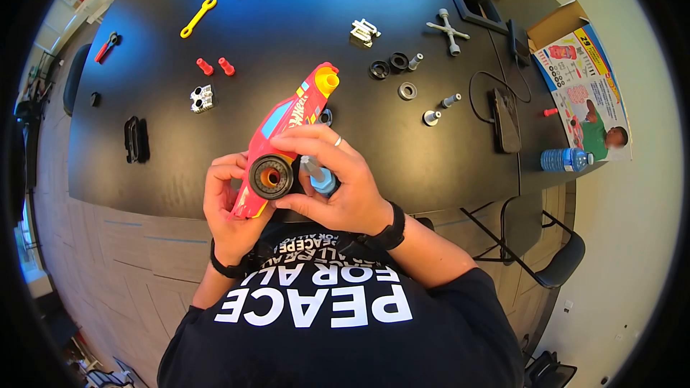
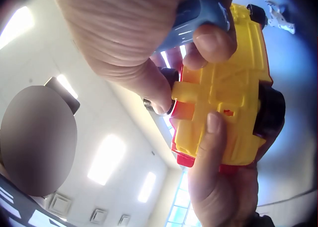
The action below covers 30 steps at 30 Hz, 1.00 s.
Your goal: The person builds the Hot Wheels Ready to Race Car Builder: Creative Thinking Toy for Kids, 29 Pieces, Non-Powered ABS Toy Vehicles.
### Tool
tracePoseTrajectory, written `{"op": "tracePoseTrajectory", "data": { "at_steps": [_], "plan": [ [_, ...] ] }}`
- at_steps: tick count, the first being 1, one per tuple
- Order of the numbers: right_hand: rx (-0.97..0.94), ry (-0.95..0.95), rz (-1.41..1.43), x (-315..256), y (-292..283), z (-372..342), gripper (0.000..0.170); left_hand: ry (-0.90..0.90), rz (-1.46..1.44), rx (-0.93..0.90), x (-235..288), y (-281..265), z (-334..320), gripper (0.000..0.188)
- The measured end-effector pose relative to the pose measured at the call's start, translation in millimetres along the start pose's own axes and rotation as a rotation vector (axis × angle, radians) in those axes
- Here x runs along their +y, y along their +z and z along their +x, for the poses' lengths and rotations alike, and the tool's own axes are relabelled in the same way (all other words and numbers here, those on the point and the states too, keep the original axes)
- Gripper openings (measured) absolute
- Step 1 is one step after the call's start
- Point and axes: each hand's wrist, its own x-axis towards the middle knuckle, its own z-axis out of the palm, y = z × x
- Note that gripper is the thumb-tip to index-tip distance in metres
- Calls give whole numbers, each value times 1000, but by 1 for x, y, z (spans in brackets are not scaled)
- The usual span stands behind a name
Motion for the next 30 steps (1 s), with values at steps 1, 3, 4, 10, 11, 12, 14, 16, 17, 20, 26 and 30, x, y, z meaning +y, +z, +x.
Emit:
{"op": "tracePoseTrajectory", "data": {
  "at_steps": [1, 3, 4, 10, 11, 12, 14, 16, 17, 20, 26, 30],
  "plan": [
    [12, -22, 40, 6, 1, -1, 68, 0, -1, 0, 0, -1, 0, 60],
    [22, -42, 81, 7, 1, -1, 68, 9, -1, 3, 0, -1, 1, 60],
    [3, -22, 50, 3, -2, -1, 67, 9, -1, 4, 0, -2, 1, 60],
    [31, 93, -51, -8, -21, -4, 64, 29, -6, 28, -5, -9, 2, 60],
    [71, 116, -104, -7, -28, -5, 62, 13, -12, 65, -6, -12, 1, 60],
    [112, 0, -288, -3, -37, 0, 57, -4, -17, 102, -8, -14, 0, 60],
    [165, 80, -560, -1, -59, -4, 50, 22, -29, 113, -9, -18, 0, 58],
    [277, 80, -757, 15, -83, -9, 45, 27, -57, 149, -9, -23, 0, 57],
    [274, 159, -761, 21, -96, -14, 47, 25, -59, 154, -13, -26, -1, 59],
    [204, 264, -990, 39, -116, -21, 50, 44, -136, 147, -19, -25, -1, 63],
    [162, 322, -1041, 54, -109, -9, 52, 60, -127, 131, -22, -24, 1, 80],
    [173, 284, -1056, 57, -107, -3, 50, 42, -102, 146, -22, -31, -3, 77]
  ]
}}
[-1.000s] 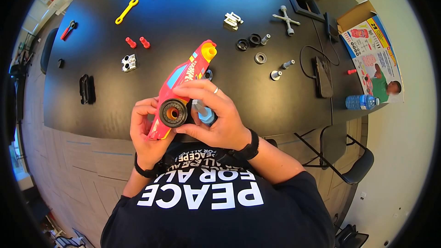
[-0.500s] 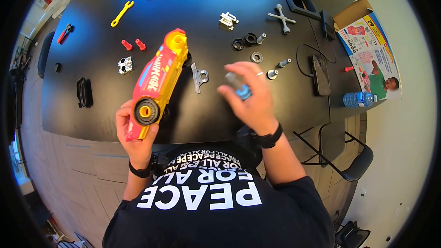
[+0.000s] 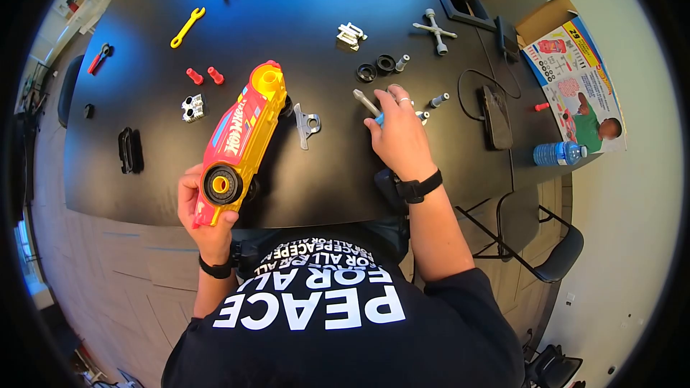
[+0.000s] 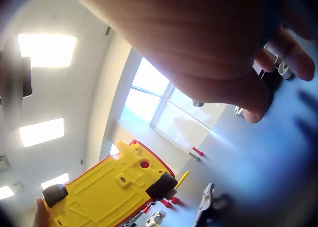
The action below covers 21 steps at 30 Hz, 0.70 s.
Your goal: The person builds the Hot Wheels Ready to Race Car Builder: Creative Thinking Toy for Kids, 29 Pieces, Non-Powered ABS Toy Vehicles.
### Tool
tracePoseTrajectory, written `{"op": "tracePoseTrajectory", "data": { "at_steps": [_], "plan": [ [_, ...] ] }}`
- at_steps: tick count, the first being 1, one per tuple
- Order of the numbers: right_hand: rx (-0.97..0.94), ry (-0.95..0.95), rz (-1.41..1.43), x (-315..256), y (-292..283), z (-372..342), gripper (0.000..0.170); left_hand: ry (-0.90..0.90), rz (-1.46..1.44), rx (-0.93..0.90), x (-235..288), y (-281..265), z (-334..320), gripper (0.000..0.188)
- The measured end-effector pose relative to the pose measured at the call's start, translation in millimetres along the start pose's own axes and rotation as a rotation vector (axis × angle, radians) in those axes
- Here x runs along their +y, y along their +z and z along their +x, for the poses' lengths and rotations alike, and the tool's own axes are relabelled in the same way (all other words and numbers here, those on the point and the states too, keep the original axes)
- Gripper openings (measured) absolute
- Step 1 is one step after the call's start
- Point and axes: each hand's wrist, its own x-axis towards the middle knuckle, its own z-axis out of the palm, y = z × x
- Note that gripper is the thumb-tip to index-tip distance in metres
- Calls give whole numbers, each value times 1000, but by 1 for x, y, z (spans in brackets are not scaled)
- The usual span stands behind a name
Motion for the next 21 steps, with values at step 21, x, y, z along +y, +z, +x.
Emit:
{"op": "tracePoseTrajectory", "data": {
  "at_steps": [21],
  "plan": [
    [233, 201, 27, 109, -47, -23, 30, 7, -17, -120, -2, 5, 3, 68]
  ]
}}
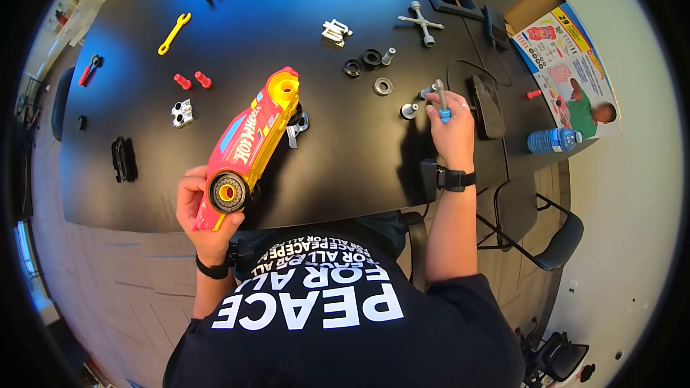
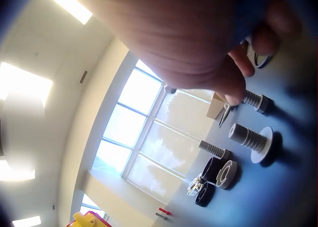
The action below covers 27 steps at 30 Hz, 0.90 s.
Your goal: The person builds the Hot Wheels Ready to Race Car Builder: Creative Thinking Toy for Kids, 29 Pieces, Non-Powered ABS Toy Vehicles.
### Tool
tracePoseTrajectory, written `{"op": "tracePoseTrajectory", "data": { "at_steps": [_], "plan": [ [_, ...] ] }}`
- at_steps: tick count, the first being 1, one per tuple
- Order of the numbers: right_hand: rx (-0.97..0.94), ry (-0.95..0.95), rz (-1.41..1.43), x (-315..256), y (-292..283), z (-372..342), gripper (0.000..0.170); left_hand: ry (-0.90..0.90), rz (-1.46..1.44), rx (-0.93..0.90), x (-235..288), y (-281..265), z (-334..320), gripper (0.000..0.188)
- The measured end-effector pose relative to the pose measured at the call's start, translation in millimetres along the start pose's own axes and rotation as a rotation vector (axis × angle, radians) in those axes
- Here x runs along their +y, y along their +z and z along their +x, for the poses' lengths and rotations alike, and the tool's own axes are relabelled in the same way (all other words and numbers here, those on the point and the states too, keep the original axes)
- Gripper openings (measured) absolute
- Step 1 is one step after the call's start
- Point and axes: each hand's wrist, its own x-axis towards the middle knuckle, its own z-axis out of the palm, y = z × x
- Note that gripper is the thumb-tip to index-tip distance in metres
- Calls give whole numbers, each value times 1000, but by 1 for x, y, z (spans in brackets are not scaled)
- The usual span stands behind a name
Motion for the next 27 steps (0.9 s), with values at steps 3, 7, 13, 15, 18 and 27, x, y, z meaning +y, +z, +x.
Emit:
{"op": "tracePoseTrajectory", "data": {
  "at_steps": [3, 7, 13, 15, 18, 27],
  "plan": [
    [-91, -40, 45, 8, 11, 5, 34, 10, 40, 4, 2, -4, -2, 69],
    [-95, 105, 71, 7, 12, 11, 40, 26, 78, 37, 5, -4, -2, 70],
    [-241, 176, 1005, -103, -22, -13, 28, 63, 144, 16, 6, 6, 4, 69],
    [-539, 77, 1044, -142, -28, -30, 27, 66, 147, -14, 4, 14, 6, 68],
    [-843, -18, 1202, -182, -21, -45, 26, 74, 142, -51, 0, 25, 8, 67],
    [-414, -72, 439, -143, 27, -9, 19, 56, 144, -3, 2, 10, -1, 64]
  ]
}}
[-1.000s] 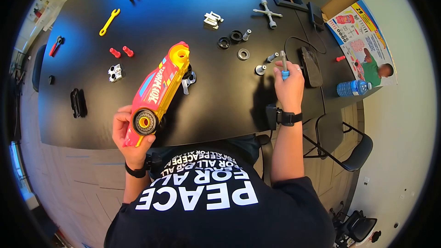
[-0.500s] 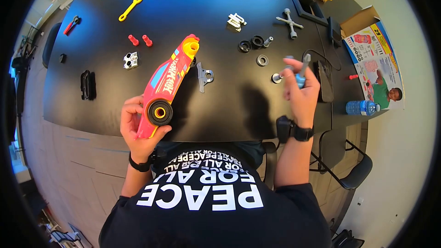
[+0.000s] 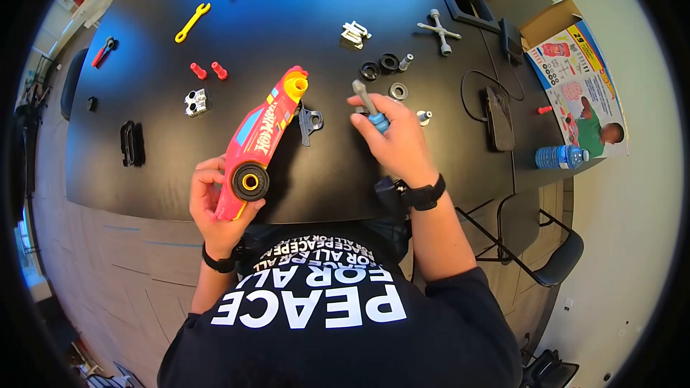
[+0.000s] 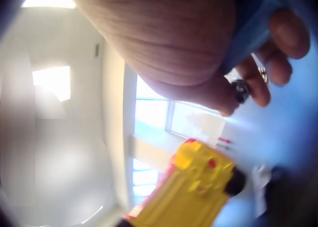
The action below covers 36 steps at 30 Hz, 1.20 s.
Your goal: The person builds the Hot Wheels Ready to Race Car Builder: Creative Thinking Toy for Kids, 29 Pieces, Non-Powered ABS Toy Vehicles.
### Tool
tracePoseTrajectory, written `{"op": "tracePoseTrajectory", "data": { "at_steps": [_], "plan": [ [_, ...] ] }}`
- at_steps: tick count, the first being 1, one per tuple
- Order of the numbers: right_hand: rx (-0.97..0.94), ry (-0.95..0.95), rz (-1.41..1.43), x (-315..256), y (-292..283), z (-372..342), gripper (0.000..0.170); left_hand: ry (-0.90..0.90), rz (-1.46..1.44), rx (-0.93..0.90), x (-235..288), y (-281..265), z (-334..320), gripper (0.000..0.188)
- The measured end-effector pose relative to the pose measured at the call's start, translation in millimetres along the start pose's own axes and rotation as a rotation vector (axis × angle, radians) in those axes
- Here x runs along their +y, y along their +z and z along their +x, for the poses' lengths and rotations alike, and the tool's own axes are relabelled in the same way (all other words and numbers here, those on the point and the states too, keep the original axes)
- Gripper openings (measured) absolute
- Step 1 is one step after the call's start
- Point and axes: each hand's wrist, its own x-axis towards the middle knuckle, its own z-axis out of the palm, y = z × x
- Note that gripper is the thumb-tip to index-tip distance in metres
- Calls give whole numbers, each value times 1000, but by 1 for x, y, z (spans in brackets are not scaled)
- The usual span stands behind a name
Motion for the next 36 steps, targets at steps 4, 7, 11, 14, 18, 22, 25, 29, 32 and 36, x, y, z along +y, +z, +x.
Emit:
{"op": "tracePoseTrajectory", "data": {
  "at_steps": [4, 7, 11, 14, 18, 22, 25, 29, 32, 36],
  "plan": [
    [-45, -221, -348, 43, 2, 11, 21, -46, 9, 40, -1, -6, -3, 63],
    [-24, -157, -509, 48, 12, 16, 23, 23, 12, 7, -4, -5, 1, 63],
    [-52, -231, -389, 47, 12, 21, 22, -4, 6, 16, -2, -5, 0, 63],
    [92, -197, -399, 42, -2, 29, 23, -23, 13, 15, -2, -7, -2, 63],
    [217, -266, -470, 61, -6, 53, 26, 3, 18, 3, -6, -9, -1, 63],
    [78, -287, -517, 72, 5, 76, 34, -46, -9, 39, -3, -4, -1, 64],
    [-17, -230, -537, 68, 3, 86, 35, -11, -3, 10, -2, -5, -2, 64],
    [-29, -178, -537, 60, 2, 88, 32, -5, 0, 8, -3, -9, -5, 64],
    [85, -265, -512, 76, 4, 92, 31, 5, 27, -5, -5, -10, -5, 64],
    [113, -195, -507, 74, -2, 89, 28, -4, 18, -4, -3, -7, -1, 62]
  ]
}}
